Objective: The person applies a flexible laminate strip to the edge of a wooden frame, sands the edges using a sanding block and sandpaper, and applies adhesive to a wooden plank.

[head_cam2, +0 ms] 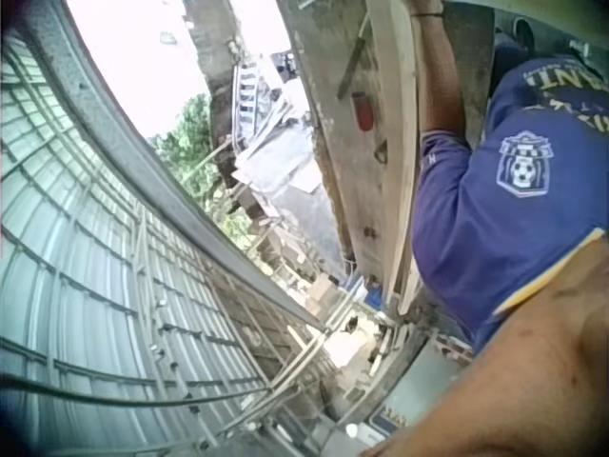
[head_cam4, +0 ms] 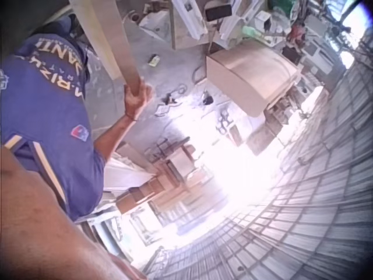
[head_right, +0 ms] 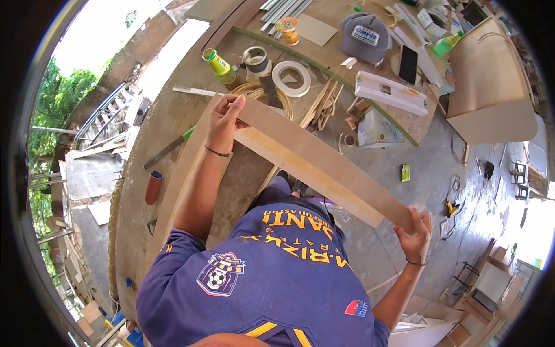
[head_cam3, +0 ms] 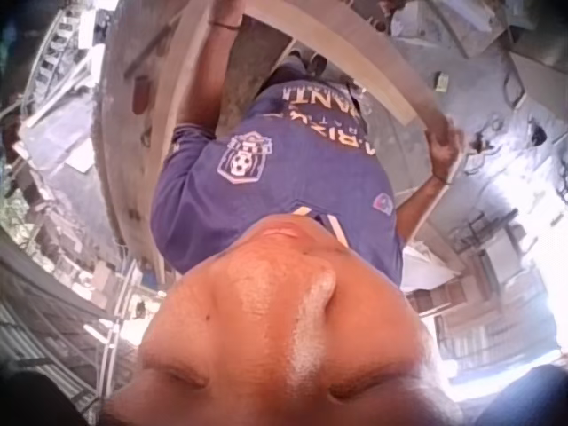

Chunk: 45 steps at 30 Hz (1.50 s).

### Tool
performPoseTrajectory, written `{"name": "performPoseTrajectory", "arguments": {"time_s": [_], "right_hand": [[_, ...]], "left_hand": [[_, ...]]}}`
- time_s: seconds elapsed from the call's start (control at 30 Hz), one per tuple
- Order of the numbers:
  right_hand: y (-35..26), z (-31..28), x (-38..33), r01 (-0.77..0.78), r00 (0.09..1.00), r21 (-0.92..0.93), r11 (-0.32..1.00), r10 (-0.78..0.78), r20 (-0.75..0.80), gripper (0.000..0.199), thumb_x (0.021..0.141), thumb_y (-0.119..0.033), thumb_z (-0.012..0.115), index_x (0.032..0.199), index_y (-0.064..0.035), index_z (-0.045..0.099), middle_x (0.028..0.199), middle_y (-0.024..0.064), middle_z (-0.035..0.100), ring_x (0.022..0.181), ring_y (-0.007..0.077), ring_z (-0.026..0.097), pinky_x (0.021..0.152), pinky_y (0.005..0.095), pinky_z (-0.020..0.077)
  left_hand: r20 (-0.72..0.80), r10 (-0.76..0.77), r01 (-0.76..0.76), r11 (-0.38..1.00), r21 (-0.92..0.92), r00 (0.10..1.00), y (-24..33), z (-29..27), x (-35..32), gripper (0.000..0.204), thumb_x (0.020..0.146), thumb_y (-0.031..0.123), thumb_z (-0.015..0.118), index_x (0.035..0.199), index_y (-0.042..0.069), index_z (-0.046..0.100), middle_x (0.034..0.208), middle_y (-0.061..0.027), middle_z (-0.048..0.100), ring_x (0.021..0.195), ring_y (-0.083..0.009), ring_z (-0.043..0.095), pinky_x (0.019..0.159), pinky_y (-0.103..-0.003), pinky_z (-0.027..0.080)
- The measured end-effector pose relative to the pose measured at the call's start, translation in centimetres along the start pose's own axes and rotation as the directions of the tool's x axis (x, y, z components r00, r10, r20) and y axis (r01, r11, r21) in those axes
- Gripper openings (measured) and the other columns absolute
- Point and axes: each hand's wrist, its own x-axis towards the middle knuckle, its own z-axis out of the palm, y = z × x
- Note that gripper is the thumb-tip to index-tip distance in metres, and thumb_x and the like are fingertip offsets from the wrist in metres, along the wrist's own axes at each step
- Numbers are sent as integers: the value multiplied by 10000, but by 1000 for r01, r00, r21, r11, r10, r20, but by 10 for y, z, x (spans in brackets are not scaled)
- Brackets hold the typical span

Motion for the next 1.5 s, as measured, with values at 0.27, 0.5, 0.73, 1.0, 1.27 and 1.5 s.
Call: {"name": "performPoseTrajectory", "arguments": {"time_s": [0.27, 0.5, 0.73, 1.0, 1.27, 1.5], "right_hand": [[-40, 0, 81, 106, 990, -40, 994, -102, 96, 666, 594, -179, 850, 1214, -110, 617, 913, 95, 581, 822, 287, 541, 762, 391, 445], [-50, -10, 109, 90, 991, 84, 992, -98, 88, 656, 612, -151, 835, 1216, -52, 599, 913, 111, 567, 813, 280, 559, 740, 374, 469], [-60, -4, 127, 122, 971, 97, 988, -139, 194, 608, 675, -257, 812, 1190, -22, 591, 968, 142, 580, 875, 298, 568, 799, 380, 463], [-65, -5, 131, 84, 978, 114, 990, -104, 180, 602, 681, -292, 804, 1171, -20, 584, 908, 149, 577, 825, 302, 566, 748, 375, 463], [-74, 0, 134, 11, 932, 154, 988, -66, 357, 613, 641, -281, 842, 1132, -20, 584, 865, 133, 576, 749, 280, 562, 681, 352, 457], [-76, 4, 138, -71, 812, 168, 983, -40, 582, 657, 597, -300, 864, 1132, -23, 602, 855, 158, 630, 755, 285, 620, 711, 351, 486]], "left_hand": [[166, 258, -287, 550, 784, 952, 28, -58, 50, 253, 947, 271, 589, 899, 24, 614, 609, -86, 558, 597, -140, 569, 525, -338, 439], [-301, 434, -137, 731, 668, 849, 10, -113, 77, 353, 974, 307, 565, 774, 17, 589, 574, -5, 501, 474, -84, 469, 465, -275, 396], [-299, 414, -227, 834, 502, 860, -37, -126, 62, 249, 940, 225, 602, 1041, 0, 637, 878, -125, 682, 802, -204, 650, 748, -306, 512], [68, 505, -311, 413, 856, 860, -24, -90, 40, 313, 877, 168, 660, 1144, 10, 615, 1086, -129, 641, 1001, -297, 601, 900, -388, 471], [-251, -164, 123, 978, -171, 954, -15, -68, 34, 297, 968, 219, 584, 1154, -12, 588, 837, -59, 641, 613, -99, 607, 508, -222, 456], [-284, -157, 137, 987, -89, 946, -37, -71, 29, 212, 953, 190, 600, 1031, -6, 618, 808, -48, 644, 576, -88, 585, 497, -226, 475]]}}
